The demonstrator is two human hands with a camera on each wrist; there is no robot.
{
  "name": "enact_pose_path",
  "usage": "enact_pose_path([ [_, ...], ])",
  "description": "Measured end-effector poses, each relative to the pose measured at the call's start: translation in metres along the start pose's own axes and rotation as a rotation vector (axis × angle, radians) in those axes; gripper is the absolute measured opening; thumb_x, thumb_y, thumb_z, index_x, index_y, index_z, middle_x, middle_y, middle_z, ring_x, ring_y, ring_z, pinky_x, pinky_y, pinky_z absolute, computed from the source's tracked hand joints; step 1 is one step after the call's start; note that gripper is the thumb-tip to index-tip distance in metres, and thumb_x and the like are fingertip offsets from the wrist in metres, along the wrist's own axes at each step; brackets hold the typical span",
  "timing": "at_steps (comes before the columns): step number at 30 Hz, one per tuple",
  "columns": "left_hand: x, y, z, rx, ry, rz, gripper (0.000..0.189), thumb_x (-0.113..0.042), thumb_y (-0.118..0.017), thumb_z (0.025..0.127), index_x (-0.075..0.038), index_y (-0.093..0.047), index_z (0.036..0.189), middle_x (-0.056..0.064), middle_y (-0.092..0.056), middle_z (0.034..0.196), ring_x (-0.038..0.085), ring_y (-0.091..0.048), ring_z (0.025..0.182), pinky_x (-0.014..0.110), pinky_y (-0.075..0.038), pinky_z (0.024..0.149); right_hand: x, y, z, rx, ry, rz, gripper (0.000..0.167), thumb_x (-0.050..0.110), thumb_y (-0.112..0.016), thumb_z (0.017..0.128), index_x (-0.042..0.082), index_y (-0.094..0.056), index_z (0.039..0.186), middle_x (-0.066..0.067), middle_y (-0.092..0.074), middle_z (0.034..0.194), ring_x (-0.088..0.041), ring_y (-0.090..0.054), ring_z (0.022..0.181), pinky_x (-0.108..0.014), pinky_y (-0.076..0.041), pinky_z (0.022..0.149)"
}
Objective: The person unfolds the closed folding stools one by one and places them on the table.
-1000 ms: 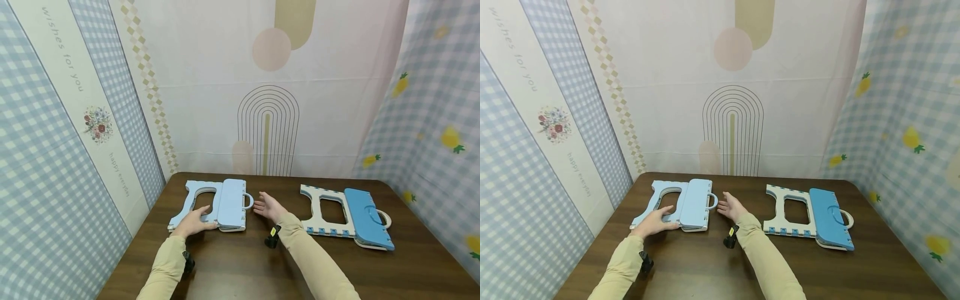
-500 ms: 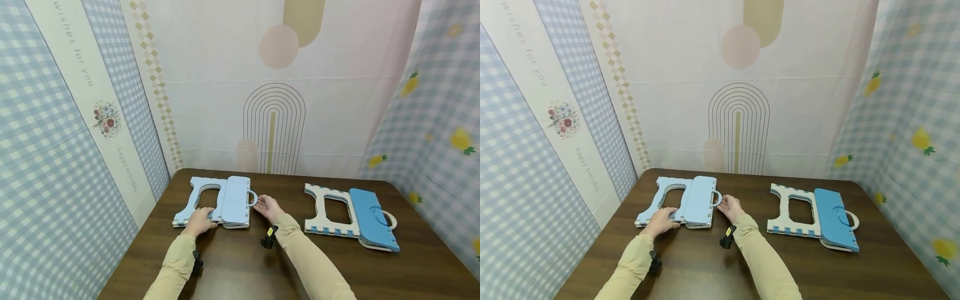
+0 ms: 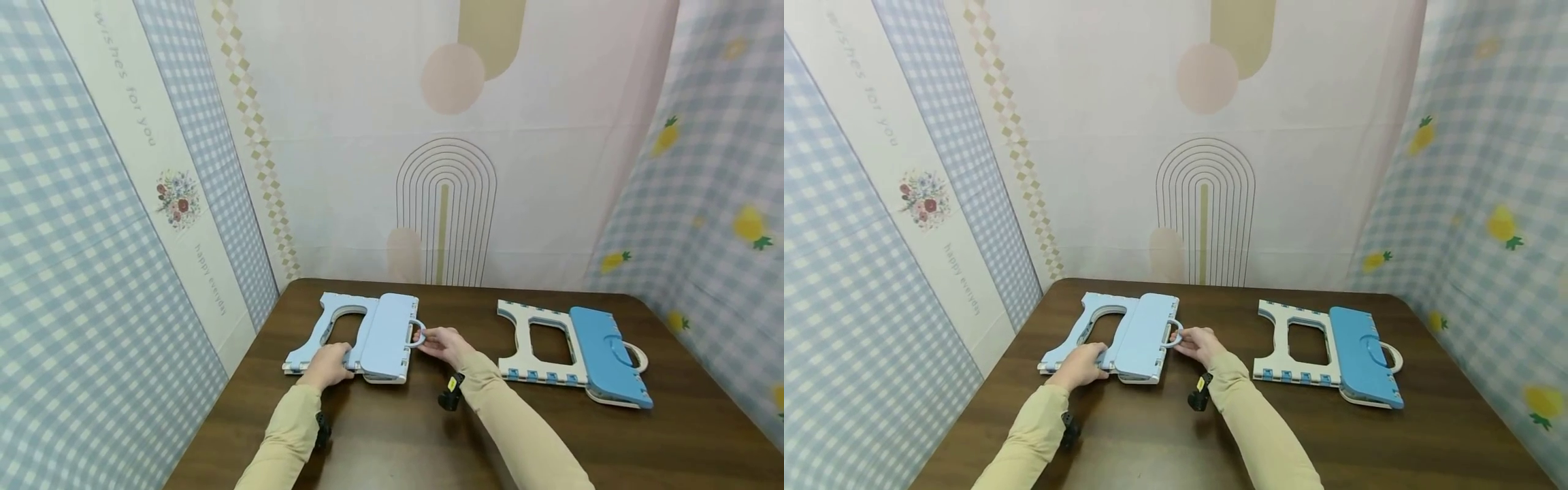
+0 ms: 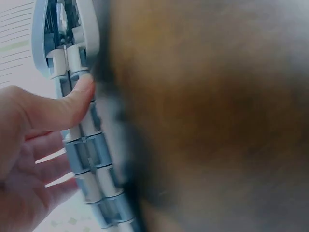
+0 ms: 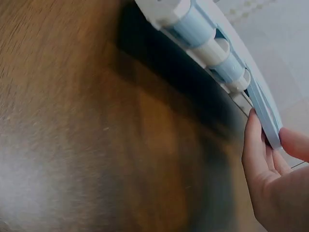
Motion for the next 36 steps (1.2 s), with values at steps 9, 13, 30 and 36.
enact_pose_path([
  [9, -0.014, 0.021, 0.003, 0.013, -0.062, -0.095, 0.037, -0.014, -0.082, 0.076, -0.002, -0.063, 0.105, 0.005, -0.063, 0.083, 0.019, -0.055, 0.074, 0.036, -0.047, 0.069, 0.050, -0.006, -0.011, 0.111, 0.038, 0.097, 0.032, -0.004, -0.048, 0.097, -0.012, -0.052, 0.128, -0.011, -0.073, 0.082, -0.017, -0.071, 0.082, -0.028, -0.060, 0.077],
  [13, -0.023, 0.029, 0.004, -0.007, -0.107, -0.140, 0.033, -0.014, -0.082, 0.076, -0.003, -0.063, 0.101, 0.001, -0.057, 0.076, 0.014, -0.046, 0.068, 0.030, -0.040, 0.063, 0.071, -0.012, -0.027, 0.136, 0.069, 0.139, 0.030, -0.005, -0.048, 0.098, -0.009, -0.055, 0.126, -0.011, -0.074, 0.085, -0.017, -0.071, 0.084, -0.028, -0.060, 0.078],
  [30, -0.064, 0.038, 0.006, 0.011, -0.185, -0.363, 0.031, -0.017, -0.077, 0.081, -0.004, -0.064, 0.105, 0.008, -0.070, 0.094, 0.016, -0.060, 0.081, 0.029, -0.049, 0.070, 0.131, -0.031, -0.061, 0.236, 0.155, 0.224, 0.052, -0.010, -0.045, 0.097, -0.010, -0.029, 0.146, -0.013, -0.075, 0.089, -0.019, -0.074, 0.085, -0.026, -0.060, 0.079],
  [36, -0.077, 0.033, 0.010, -0.022, -0.123, -0.508, 0.034, -0.014, -0.074, 0.085, -0.001, -0.062, 0.114, 0.017, -0.069, 0.109, 0.034, -0.067, 0.105, 0.045, -0.057, 0.084, 0.147, -0.040, -0.065, 0.310, 0.176, 0.249, 0.052, -0.010, -0.042, 0.098, -0.009, -0.028, 0.148, -0.016, -0.074, 0.098, -0.019, -0.074, 0.092, -0.024, -0.058, 0.085],
])
Point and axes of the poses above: each hand's wrist, its own z-axis towards the middle knuckle, its own y-axis out of the back of the hand, x = y × z, the point moved 2 cm from there along z, towards the middle knuckle
